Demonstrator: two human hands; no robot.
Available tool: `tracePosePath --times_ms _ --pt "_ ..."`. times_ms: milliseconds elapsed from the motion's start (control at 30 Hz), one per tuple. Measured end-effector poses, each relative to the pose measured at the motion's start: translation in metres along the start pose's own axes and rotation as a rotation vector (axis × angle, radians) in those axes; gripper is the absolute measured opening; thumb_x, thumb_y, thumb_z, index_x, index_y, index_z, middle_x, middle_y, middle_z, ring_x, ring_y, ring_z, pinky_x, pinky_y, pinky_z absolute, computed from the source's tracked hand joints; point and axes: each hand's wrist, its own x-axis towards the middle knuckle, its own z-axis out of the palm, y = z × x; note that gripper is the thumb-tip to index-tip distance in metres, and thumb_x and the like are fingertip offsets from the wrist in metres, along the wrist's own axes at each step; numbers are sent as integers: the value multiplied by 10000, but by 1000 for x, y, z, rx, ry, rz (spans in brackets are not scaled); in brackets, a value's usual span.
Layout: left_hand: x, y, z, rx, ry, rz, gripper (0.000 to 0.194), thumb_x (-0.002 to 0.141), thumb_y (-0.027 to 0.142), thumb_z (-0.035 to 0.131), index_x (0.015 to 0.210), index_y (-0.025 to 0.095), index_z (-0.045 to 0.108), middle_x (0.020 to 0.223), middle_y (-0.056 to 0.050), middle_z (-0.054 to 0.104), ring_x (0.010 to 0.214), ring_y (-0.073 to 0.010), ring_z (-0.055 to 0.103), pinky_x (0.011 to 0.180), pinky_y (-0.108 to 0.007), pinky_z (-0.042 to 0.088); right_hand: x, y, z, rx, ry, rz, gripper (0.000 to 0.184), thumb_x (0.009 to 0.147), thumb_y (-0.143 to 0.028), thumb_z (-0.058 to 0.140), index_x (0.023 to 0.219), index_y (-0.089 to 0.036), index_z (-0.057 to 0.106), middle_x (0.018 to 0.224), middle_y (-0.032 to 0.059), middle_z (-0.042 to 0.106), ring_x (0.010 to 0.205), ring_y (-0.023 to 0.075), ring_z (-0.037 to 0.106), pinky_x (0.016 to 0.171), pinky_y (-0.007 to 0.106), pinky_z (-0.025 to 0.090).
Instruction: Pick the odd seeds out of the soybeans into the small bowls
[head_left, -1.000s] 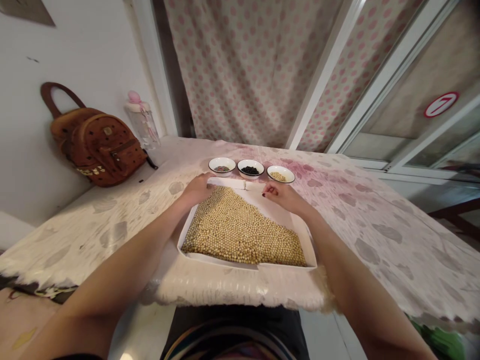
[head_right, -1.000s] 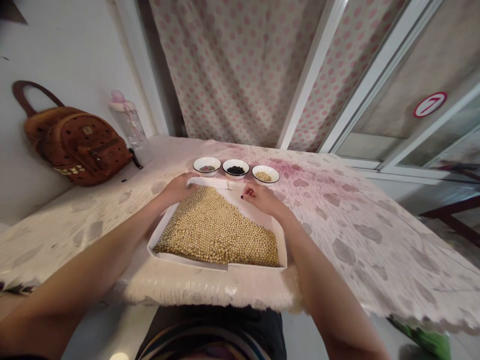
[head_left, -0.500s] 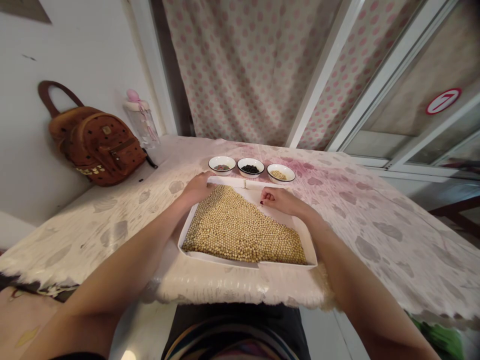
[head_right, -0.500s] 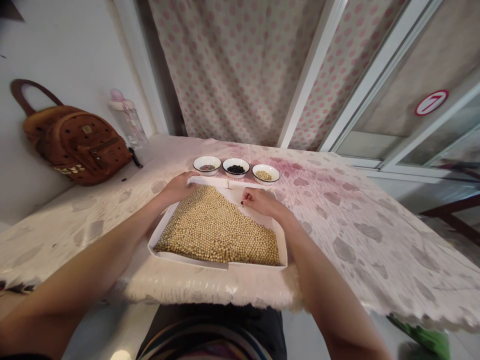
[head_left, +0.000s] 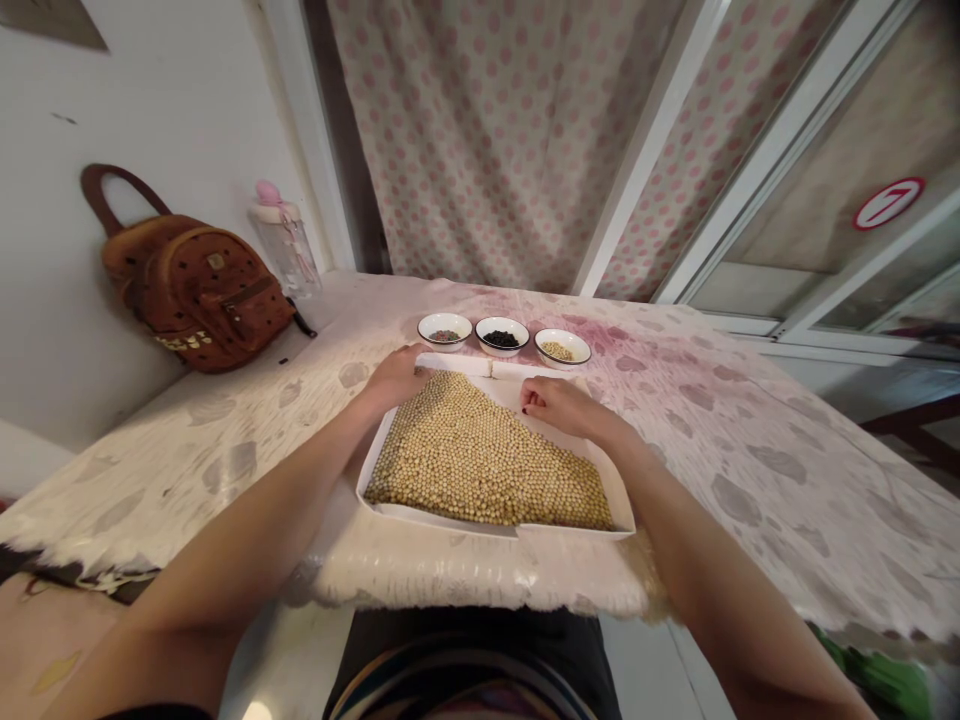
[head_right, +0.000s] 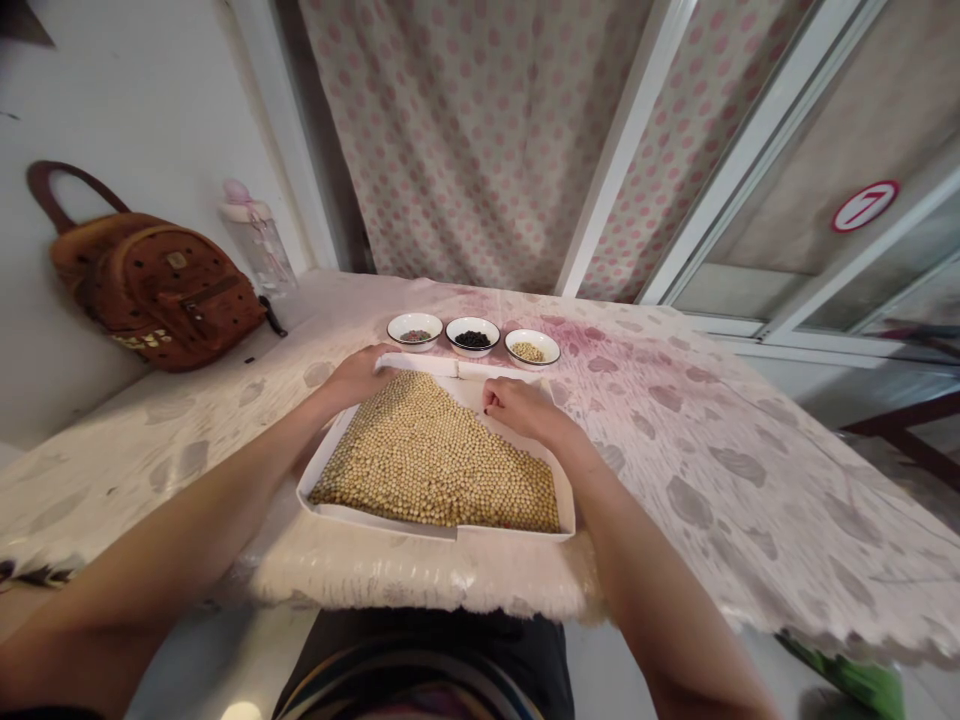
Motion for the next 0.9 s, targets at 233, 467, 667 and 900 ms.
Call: tracePosePath --times_ms 233,467,667,900 --pt "1 -3 2 12 5 19 384 856 272 556 1232 215 609 1197 -110 671 1081 -275 634 922 -388 487 3 6 -2 -13 111 2 93 775 -139 481 779 -214 534 824 48 624 711 168 528 641 306 350" --pt "1 -3 1 18 -1 17 380 856 280 564 1230 229 609 1177 -99 672 1062 -265 638 906 -377 491 5 27 -1 52 137 7 113 758 -161 492 808 -201 584 815 49 631 719 177 545 659 310 380" --pt "1 -3 1 22 -9 14 402 862 287 558 1252 202 603 1207 -113 664 1092 -270 631 927 -375 485 6 26 0 43 179 11 149 790 -161 468 831 -197 607 831 63 651 725 179 548 666 315 375" --pt "2 -3 3 34 -3 10 398 861 278 556 1247 197 610 1180 -122 672 1063 -280 637 896 -379 491 8 15 3 163 113 -3 98 794 -231 542 855 -211 616 850 51 666 749 185 587 666 320 411"
